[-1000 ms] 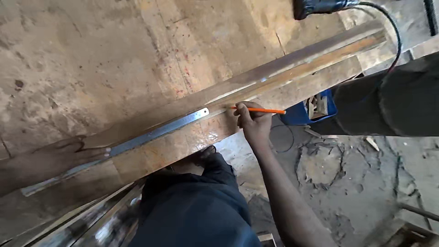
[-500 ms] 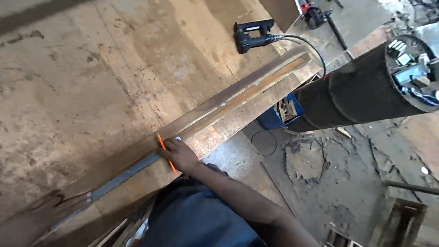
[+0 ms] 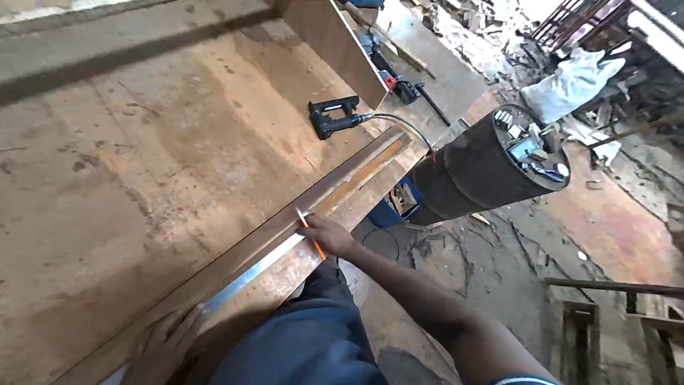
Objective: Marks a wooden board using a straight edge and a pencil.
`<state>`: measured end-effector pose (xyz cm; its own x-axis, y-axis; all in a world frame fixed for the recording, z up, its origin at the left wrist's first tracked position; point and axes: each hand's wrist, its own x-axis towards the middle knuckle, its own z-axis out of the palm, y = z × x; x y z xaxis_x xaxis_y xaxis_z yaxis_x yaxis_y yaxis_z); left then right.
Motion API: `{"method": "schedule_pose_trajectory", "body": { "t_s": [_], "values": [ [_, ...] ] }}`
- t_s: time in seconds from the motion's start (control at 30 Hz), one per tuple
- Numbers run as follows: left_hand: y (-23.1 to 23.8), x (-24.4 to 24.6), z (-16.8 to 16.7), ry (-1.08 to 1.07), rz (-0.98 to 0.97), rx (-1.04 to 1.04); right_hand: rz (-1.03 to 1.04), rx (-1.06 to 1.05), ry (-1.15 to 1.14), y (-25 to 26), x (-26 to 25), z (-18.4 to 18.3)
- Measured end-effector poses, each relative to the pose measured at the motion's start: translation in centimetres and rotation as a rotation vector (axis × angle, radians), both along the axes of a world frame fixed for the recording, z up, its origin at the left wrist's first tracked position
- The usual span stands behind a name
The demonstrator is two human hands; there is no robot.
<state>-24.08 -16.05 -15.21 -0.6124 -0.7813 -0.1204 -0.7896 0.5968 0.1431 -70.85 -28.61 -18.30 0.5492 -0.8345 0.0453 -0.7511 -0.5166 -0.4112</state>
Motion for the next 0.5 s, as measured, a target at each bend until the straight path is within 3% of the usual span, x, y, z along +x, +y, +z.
{"method": "schedule_pose_trajectory", "body": {
  "t_s": [0.13,0.37,0.5],
  "values": [
    [-2.9,-8.8,-3.5,0.058,0.012,-0.238,-0.044,-0.058,0.012,-3.6,-8.9,0.0],
    [-5.9,-20.9,-0.8,0.160,0.307,0.002,0.048,-0.055,-0.010,-9.4,-20.5,-0.7],
    [-8.0,-25.6,-0.2,0.218,0.571,-0.004,-0.042,0.042,-0.067,-12.9,-26.5,0.0]
  ]
}}
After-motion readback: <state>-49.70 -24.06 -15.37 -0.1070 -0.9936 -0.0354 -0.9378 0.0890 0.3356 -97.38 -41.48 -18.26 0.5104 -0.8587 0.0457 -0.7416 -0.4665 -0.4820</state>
